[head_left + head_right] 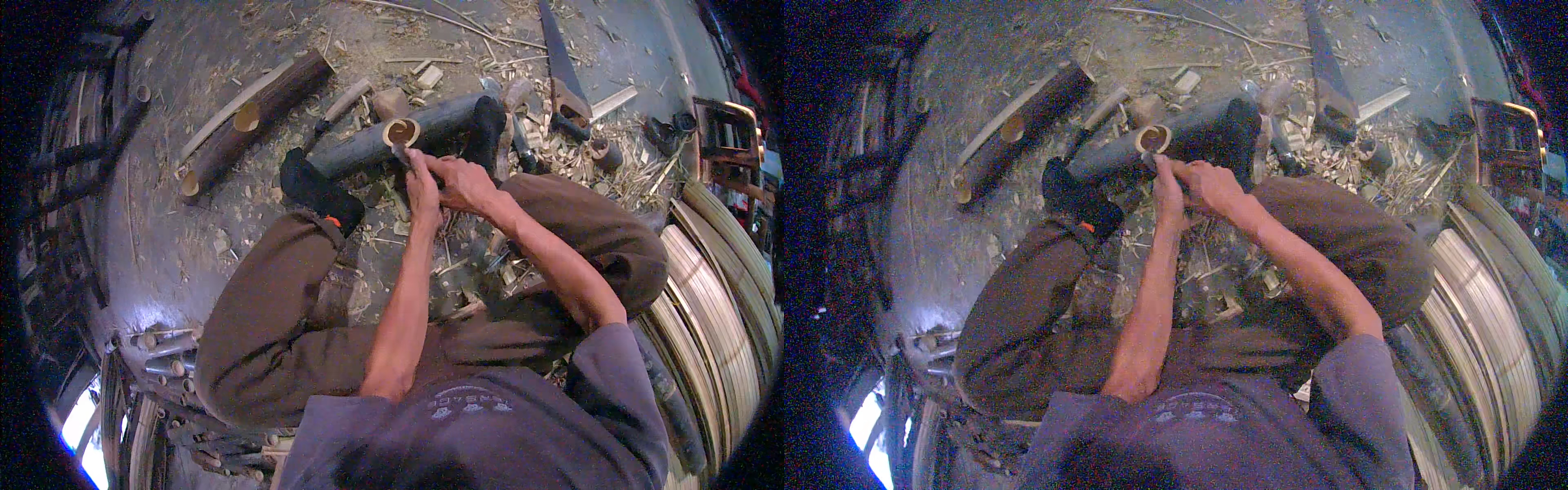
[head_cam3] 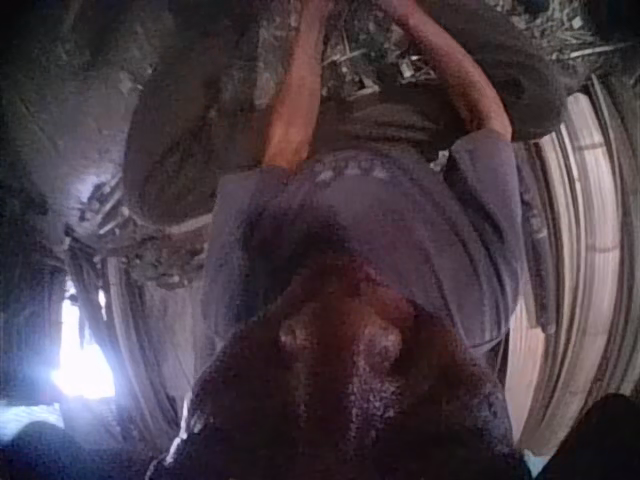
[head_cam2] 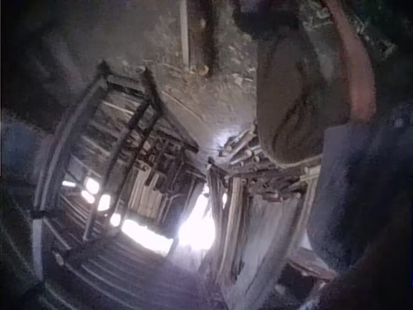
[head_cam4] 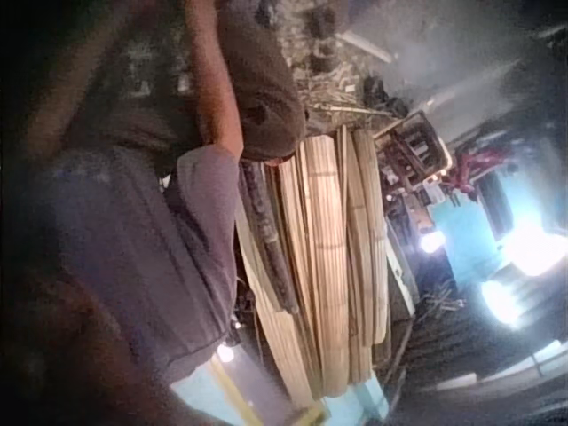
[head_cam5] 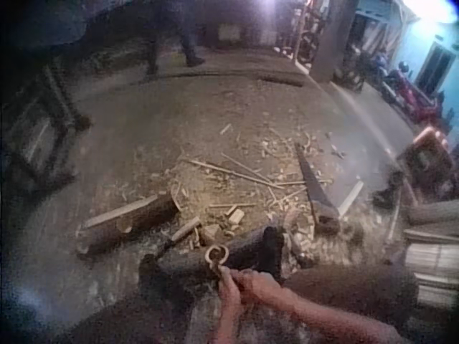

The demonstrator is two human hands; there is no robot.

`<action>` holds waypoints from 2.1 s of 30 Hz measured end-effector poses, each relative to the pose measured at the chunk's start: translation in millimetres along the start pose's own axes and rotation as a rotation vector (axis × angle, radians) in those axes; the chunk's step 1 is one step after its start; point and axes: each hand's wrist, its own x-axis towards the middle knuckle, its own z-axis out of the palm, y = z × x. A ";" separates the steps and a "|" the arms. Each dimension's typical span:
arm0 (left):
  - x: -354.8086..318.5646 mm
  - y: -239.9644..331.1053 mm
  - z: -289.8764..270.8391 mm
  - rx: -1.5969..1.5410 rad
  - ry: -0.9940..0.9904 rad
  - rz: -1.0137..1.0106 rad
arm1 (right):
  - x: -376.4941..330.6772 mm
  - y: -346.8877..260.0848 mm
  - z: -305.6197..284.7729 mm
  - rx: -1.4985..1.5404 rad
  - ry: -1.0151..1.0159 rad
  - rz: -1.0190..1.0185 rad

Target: The person sits on the floor and uses a curved blade to carve and smooth the interior of a bamboo segment. They repeatedly scrape the inner surface, rotate the piece, and clear debris by hand.

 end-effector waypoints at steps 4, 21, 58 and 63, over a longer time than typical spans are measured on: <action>-23.6 36.5 -5.1 0.323 0.117 0.167 | 5.8 -29.9 2.6 0.101 0.024 0.005; 19.9 30.6 -40.2 0.861 0.031 0.183 | 17.3 -40.8 16.8 0.678 0.020 0.066; 45.7 30.1 20.4 0.614 -0.005 0.141 | 29.2 16.9 -29.6 0.323 -0.021 0.038; 56.7 39.4 66.6 -0.300 0.157 0.026 | 105.5 2.8 -104.8 -0.195 -0.498 -0.083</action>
